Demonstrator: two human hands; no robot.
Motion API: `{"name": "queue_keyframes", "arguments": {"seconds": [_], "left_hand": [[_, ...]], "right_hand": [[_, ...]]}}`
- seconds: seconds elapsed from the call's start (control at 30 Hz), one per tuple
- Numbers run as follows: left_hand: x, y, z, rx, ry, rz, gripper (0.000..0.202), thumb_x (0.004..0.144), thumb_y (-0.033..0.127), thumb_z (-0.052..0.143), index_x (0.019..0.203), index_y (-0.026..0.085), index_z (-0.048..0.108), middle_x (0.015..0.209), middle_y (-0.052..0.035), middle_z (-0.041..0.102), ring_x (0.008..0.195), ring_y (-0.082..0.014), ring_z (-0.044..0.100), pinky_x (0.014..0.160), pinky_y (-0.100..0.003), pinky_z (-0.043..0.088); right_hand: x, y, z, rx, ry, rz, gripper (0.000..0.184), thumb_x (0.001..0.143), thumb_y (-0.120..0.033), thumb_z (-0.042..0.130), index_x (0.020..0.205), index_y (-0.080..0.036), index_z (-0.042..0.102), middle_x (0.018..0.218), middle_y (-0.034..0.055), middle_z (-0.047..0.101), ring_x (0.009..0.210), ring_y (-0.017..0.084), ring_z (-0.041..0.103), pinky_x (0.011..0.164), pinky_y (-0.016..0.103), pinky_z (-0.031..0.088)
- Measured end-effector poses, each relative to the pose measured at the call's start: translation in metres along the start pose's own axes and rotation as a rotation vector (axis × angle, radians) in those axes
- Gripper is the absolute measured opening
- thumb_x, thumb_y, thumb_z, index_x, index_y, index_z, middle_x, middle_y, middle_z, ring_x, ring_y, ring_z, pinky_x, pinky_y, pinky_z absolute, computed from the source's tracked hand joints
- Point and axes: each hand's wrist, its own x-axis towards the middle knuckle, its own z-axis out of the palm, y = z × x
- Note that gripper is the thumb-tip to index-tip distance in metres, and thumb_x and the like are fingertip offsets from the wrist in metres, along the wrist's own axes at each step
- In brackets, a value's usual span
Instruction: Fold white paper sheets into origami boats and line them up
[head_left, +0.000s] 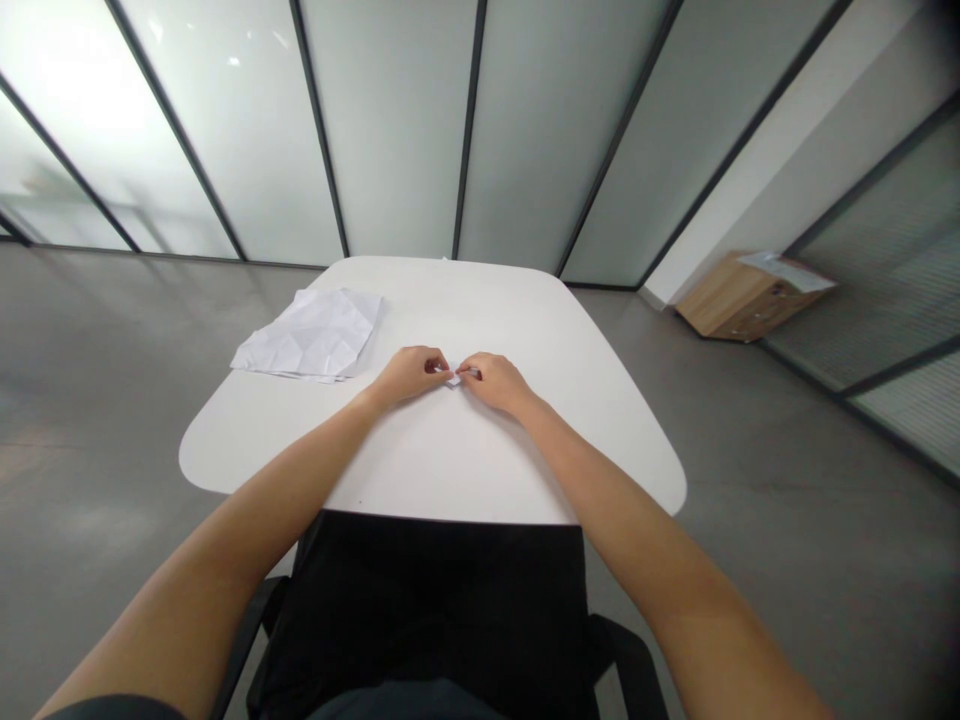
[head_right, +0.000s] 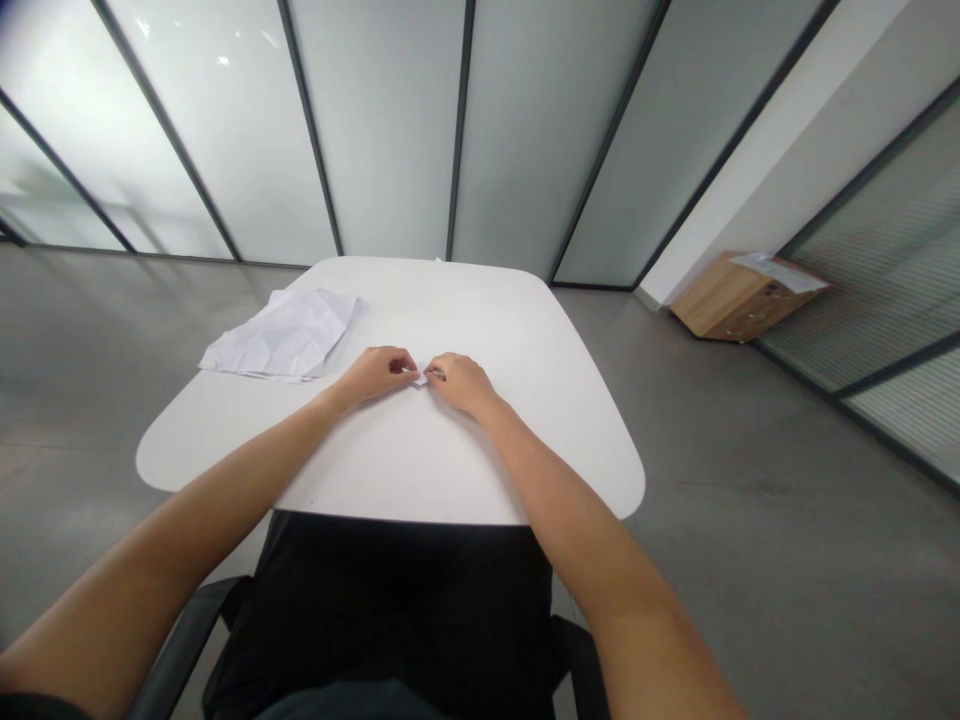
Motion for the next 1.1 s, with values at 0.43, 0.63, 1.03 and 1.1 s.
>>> {"name": "queue_keyframes", "arguments": {"seconds": [0.43, 0.63, 1.03, 1.1], "left_hand": [[0.0005, -0.0090, 0.0014, 0.068, -0.023, 0.100, 0.024, 0.093, 0.044, 0.072, 0.100, 0.022, 0.081, 0.100, -0.0069, 0.073, 0.088, -0.0217, 0.068, 0.086, -0.033, 0.052], [0.0001, -0.0069, -0.0041, 0.029, -0.039, 0.006, 0.020, 0.094, 0.032, 0.066, 0.100, 0.024, 0.084, 0.099, -0.0061, 0.077, 0.084, -0.0207, 0.069, 0.086, -0.034, 0.053], [-0.0004, -0.0076, -0.0009, 0.049, -0.032, 0.030, 0.029, 0.090, 0.048, 0.073, 0.101, 0.023, 0.082, 0.097, -0.0078, 0.076, 0.087, -0.0234, 0.070, 0.082, -0.034, 0.053], [-0.0008, -0.0069, -0.0008, 0.038, -0.026, 0.024, 0.033, 0.089, 0.052, 0.074, 0.101, 0.022, 0.081, 0.099, -0.0080, 0.077, 0.088, -0.0238, 0.070, 0.082, -0.034, 0.053]], "right_hand": [[-0.0008, -0.0018, 0.0033, -0.020, -0.006, -0.008, 0.013, 0.101, -0.030, 0.070, 0.110, -0.024, 0.078, 0.120, 0.0067, 0.075, 0.107, 0.022, 0.070, 0.095, 0.031, 0.051], [0.0031, 0.0020, 0.0021, 0.059, 0.032, 0.041, 0.009, 0.099, -0.020, 0.071, 0.103, -0.023, 0.079, 0.110, 0.0045, 0.079, 0.099, 0.020, 0.071, 0.093, 0.031, 0.050], [0.0022, -0.0007, 0.0072, 0.059, 0.025, 0.013, 0.033, 0.096, -0.040, 0.077, 0.124, -0.022, 0.075, 0.126, 0.0094, 0.076, 0.113, 0.023, 0.071, 0.097, 0.034, 0.052], [0.0020, -0.0018, 0.0069, 0.073, 0.028, 0.022, 0.035, 0.097, -0.041, 0.077, 0.126, -0.022, 0.074, 0.127, 0.0097, 0.076, 0.114, 0.023, 0.071, 0.098, 0.034, 0.053]]}}
